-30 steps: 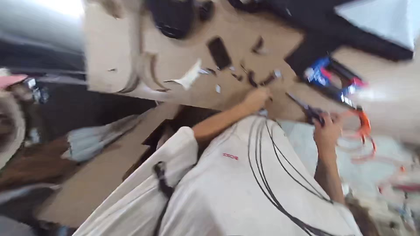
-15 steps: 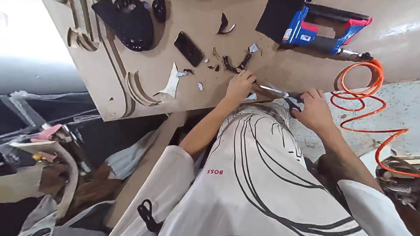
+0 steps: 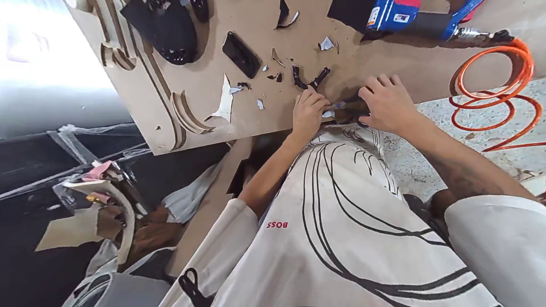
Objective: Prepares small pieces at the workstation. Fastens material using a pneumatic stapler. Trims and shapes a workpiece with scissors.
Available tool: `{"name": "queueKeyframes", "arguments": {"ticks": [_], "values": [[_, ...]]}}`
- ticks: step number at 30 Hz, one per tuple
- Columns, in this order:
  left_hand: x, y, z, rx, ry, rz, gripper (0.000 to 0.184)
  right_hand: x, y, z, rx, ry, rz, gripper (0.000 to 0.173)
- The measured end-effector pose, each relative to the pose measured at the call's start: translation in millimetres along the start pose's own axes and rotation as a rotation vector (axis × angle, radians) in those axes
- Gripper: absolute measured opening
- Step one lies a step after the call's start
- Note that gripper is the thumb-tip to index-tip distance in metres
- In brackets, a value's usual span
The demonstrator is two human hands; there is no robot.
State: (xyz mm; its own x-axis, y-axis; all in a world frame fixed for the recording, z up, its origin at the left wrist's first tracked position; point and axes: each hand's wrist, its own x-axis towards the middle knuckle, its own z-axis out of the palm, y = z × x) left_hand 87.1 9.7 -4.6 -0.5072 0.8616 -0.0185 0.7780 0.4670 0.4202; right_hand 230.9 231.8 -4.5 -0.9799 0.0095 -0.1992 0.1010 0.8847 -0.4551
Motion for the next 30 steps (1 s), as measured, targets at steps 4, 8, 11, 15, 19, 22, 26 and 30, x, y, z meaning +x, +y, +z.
{"name": "queueKeyframes", "arguments": {"ticks": [4, 8, 11, 15, 19, 22, 26, 30], "values": [[-6, -4, 3, -0.019, -0.005, -0.066, 0.011, 1, -2, 8, 0.019, -0.079, 0.002, 0.041], [-10, 2, 5, -0.053, 0.001, -0.079, 0.012, -3, -7, 13, 0.053, -0.132, 0.041, 0.034], [-14, 9, 6, -0.106, 0.010, -0.030, 0.013, -6, -17, 18, 0.061, -0.083, 0.057, 0.053], [-46, -1, -30, -0.143, -0.270, -0.256, 0.022, -29, -17, 17, 0.136, -0.029, 0.198, 0.062], [-73, -35, -42, -0.211, -0.270, -0.596, 0.034, -57, -20, 22, 0.211, -0.031, 0.399, 0.062], [-54, -47, -27, -0.254, -0.116, -0.533, 0.036, -60, -35, 33, 0.223, -0.044, 0.443, 0.062], [-26, -59, 0, -0.192, -0.033, -0.111, 0.021, -51, -54, 36, 0.146, -0.044, 0.445, 0.064], [-15, -58, 5, -0.147, 0.009, 0.009, 0.019, -41, -62, 44, 0.094, 0.026, 0.435, 0.063]]}}
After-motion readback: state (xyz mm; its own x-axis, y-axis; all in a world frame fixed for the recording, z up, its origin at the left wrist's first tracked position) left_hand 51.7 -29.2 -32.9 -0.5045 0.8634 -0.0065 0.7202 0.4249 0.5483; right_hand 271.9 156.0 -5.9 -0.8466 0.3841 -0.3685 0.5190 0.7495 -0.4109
